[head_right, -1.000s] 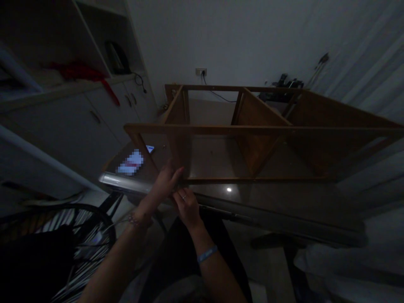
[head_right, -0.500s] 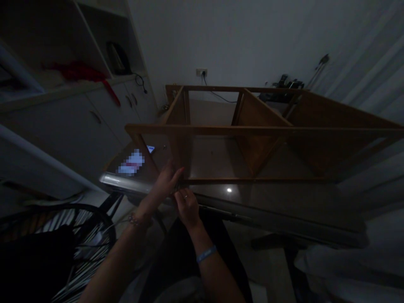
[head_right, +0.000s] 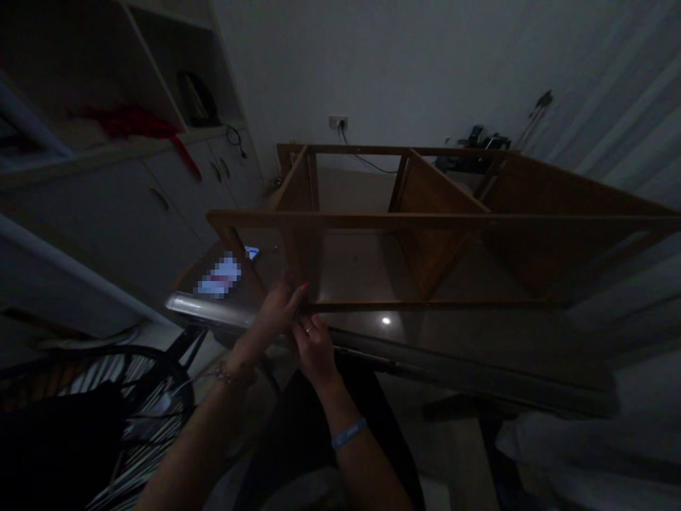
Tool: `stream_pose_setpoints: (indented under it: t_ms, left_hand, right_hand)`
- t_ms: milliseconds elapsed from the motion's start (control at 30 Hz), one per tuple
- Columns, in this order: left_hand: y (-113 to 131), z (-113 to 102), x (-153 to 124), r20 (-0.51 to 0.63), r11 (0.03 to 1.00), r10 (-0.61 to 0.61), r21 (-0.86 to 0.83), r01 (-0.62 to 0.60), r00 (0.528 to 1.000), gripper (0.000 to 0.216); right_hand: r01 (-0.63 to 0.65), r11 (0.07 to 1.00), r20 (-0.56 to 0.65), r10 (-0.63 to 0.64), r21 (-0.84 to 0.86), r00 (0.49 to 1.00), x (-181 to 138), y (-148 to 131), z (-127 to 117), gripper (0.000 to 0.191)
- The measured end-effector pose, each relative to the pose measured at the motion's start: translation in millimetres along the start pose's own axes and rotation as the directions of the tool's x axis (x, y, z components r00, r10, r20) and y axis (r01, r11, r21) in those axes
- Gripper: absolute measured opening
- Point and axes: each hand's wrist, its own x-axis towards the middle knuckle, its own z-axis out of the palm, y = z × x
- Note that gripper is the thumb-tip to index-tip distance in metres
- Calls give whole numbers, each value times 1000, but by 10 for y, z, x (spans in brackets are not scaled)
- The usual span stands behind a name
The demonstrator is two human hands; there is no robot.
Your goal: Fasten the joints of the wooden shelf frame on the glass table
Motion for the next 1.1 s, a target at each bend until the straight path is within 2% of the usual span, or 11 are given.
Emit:
stream_pose_setpoints:
  t_ms: [433, 600, 867, 1100]
  left_hand:
    - [40, -29, -4, 17, 1000, -14, -21, 14, 1000, 51]
    - [29, -25, 2, 0, 1000, 15, -18, -15, 1000, 47]
    - [-2, 6, -13, 4, 1000, 0, 15, 0, 1000, 54]
    - [12, -2, -22, -13, 1000, 12, 27, -11, 1000, 51]
  right_hand:
    - [-2, 998, -100, 8, 57, 995, -39, -16, 77, 31]
    - [-10, 998, -91, 17, 69, 996, -29, -21, 55, 29]
    - [-30, 996, -66, 35, 87, 997, 5, -16, -18, 29]
    - [-24, 995, -67, 31, 96, 997, -11, -17, -2, 26]
